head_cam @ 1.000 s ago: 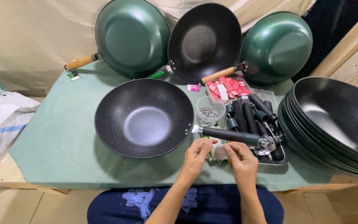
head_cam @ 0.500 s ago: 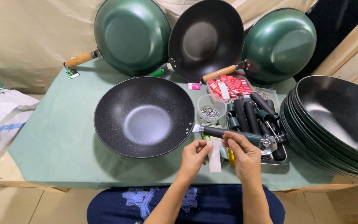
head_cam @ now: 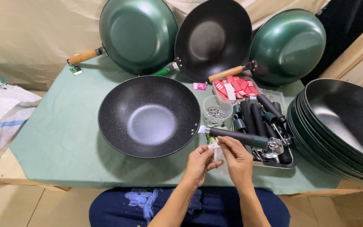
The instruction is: Tightening a wok handle with a tool and then cleaning the wok using a cloth and cleaning solution.
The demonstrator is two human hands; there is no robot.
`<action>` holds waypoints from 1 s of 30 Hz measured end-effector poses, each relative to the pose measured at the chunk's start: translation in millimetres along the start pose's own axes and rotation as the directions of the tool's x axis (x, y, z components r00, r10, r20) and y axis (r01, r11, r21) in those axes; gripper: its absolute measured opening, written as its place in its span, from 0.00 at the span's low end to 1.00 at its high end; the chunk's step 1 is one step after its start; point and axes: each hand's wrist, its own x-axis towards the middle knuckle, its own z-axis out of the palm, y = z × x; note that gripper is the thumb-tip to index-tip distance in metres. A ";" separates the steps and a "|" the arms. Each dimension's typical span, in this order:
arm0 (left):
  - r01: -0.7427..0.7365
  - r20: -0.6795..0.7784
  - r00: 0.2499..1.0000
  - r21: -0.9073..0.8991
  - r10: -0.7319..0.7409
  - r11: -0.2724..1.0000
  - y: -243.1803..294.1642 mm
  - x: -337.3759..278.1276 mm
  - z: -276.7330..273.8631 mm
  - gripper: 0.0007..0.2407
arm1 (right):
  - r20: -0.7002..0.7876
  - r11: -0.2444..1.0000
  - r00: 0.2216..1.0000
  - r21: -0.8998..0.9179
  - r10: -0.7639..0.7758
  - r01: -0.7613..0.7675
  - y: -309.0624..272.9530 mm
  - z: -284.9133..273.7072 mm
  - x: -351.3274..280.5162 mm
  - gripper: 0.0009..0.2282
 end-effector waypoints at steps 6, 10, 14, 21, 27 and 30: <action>-0.017 -0.048 0.999 0.076 0.021 0.997 14.2 -11.5 9.6 0.06 | 0.129 0.882 0.942 -0.331 -0.309 0.334 40.1 -9.6 -8.8 0.10; -0.015 -0.063 0.998 0.087 0.021 0.996 5.2 -0.2 6.7 0.07 | 0.195 0.852 0.915 -0.335 -0.354 0.401 43.7 -15.1 -5.0 0.10; -0.158 -0.049 0.984 0.200 0.171 0.967 10.2 5.6 15.3 0.08 | 0.140 0.834 0.917 -0.384 -0.373 0.397 39.6 -16.7 -1.2 0.09; -0.277 0.029 0.960 0.248 0.279 0.928 10.9 25.1 22.5 0.07 | 0.114 0.764 0.856 -0.403 -0.505 0.504 29.3 -15.8 2.6 0.11; -0.249 0.008 0.964 0.389 0.267 0.887 10.4 31.1 25.6 0.04 | 0.190 0.605 0.790 -0.549 -0.582 0.577 30.6 -10.6 11.2 0.05; -0.235 -0.035 0.963 0.385 0.268 0.893 -18.4 65.3 4.1 0.08 | 0.142 0.468 0.673 -0.615 -0.726 0.635 41.4 -3.7 15.2 0.02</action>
